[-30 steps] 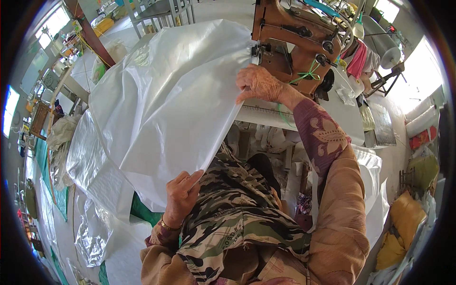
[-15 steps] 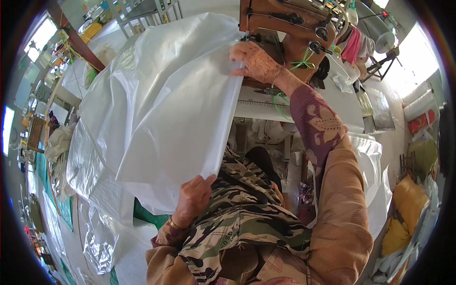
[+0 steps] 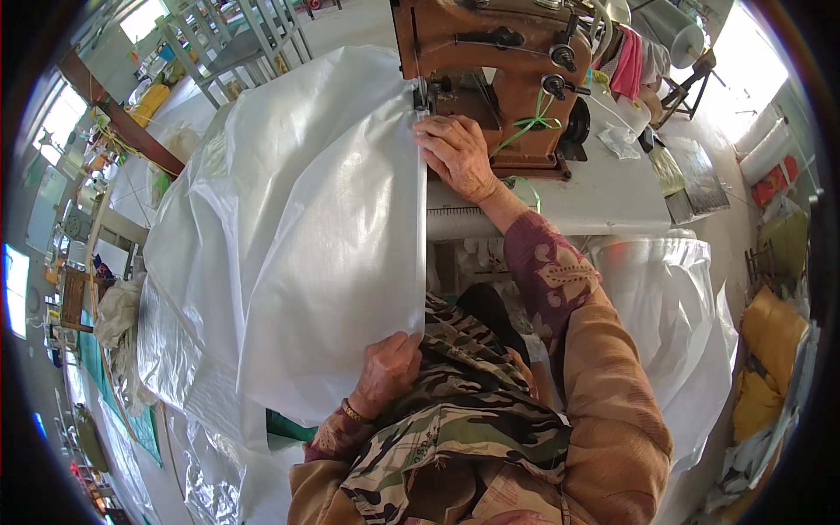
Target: The person sews together large white plastic sheets using an industrial sewing machine and sewing thread.
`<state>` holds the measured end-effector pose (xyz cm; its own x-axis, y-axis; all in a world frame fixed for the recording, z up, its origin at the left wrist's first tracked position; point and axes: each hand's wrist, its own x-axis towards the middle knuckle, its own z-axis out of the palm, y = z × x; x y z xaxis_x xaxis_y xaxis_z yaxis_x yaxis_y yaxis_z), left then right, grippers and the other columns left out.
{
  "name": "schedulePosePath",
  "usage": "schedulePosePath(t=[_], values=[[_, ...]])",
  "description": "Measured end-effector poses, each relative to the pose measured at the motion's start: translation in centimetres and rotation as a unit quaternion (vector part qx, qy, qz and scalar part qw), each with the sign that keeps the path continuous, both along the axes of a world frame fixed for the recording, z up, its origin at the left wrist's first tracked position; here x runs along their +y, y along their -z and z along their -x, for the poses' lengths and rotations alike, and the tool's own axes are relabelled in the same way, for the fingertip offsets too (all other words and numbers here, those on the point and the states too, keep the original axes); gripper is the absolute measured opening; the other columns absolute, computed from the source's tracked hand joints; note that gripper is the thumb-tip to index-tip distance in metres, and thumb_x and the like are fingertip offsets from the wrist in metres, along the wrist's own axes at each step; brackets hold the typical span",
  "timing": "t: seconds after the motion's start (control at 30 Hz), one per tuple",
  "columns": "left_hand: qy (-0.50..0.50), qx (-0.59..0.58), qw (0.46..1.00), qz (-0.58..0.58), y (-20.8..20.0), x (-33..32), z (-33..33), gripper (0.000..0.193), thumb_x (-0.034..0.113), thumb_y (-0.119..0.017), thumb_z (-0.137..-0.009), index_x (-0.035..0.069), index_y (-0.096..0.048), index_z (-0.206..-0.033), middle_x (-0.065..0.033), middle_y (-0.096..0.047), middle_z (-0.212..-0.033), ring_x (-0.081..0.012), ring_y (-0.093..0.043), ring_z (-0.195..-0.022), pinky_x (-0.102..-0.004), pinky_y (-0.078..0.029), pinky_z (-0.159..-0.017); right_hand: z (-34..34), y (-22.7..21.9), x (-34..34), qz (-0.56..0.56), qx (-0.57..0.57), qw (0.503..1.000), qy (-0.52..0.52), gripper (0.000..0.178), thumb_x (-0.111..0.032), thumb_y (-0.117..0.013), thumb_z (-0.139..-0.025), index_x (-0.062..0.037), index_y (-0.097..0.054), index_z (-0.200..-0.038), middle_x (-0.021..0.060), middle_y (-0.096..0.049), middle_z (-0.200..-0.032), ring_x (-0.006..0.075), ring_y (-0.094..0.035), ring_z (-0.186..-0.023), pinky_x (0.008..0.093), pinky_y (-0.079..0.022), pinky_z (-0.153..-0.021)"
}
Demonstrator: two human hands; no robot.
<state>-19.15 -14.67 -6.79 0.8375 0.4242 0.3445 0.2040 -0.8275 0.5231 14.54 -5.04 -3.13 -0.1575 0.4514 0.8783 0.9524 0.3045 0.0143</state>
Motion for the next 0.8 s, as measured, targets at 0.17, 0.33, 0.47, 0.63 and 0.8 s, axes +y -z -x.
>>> schedulePosePath(t=[0.17,0.33,0.47,0.63,0.8], values=[[0.013,0.030,0.998,-0.055,-1.4,2.3,-2.5,0.019,0.003,-0.065,-0.082,0.000,-0.063,-0.100,-0.0112,-0.053,-0.078,-0.0299,-0.063,-0.073,-0.0406,-0.050,-0.059,0.0,0.3,0.2,-0.006,0.002,1.000,0.017,0.028,-0.009,-0.070,-0.084,-0.0126,-0.064,-0.111,0.0024,-0.062,-0.127,0.0225,-0.058,-0.120,0.0423,-0.040,-0.099],[-0.001,0.019,0.991,-0.131,-3.1,4.5,-6.1,0.010,0.003,-0.062,-0.083,-0.001,-0.064,-0.092,-0.0121,-0.054,-0.072,-0.0317,-0.060,-0.061,-0.0420,-0.049,-0.055,0.0,0.2,0.1,0.007,0.000,1.000,0.029,0.034,-0.007,-0.069,-0.080,-0.0128,-0.062,-0.113,0.0029,-0.062,-0.127,0.0230,-0.057,-0.120,0.0416,-0.040,-0.099],[0.006,0.004,0.989,-0.146,-4.2,6.7,-9.0,0.002,0.003,-0.061,-0.083,0.001,-0.060,-0.082,-0.0120,-0.055,-0.073,-0.0314,-0.061,-0.062,-0.0427,-0.050,-0.055,0.0,0.2,0.2,0.017,0.005,0.999,0.044,0.035,-0.008,-0.068,-0.080,-0.0118,-0.061,-0.115,0.0034,-0.061,-0.127,0.0234,-0.057,-0.119,0.0417,-0.040,-0.099],[0.013,-0.014,0.980,-0.197,-5.2,9.6,-12.2,0.013,-0.001,-0.063,-0.079,0.003,-0.053,-0.073,-0.0127,-0.055,-0.072,-0.0321,-0.061,-0.060,-0.0420,-0.049,-0.054,0.1,0.2,0.3,0.019,0.007,0.999,0.048,0.037,-0.008,-0.067,-0.080,-0.0101,-0.060,-0.116,0.0035,-0.061,-0.128,0.0233,-0.057,-0.119,0.0419,-0.040,-0.099],[-0.021,-0.005,0.967,-0.253,-6.5,12.5,-14.3,0.009,0.003,-0.065,-0.081,0.003,-0.057,-0.076,-0.0135,-0.062,-0.072,-0.0314,-0.067,-0.063,-0.0398,-0.054,-0.057,0.3,0.0,0.3,0.024,0.016,0.998,0.052,0.042,-0.005,-0.066,-0.077,-0.0092,-0.059,-0.119,0.0036,-0.061,-0.129,0.0234,-0.057,-0.119,0.0415,-0.040,-0.100]])
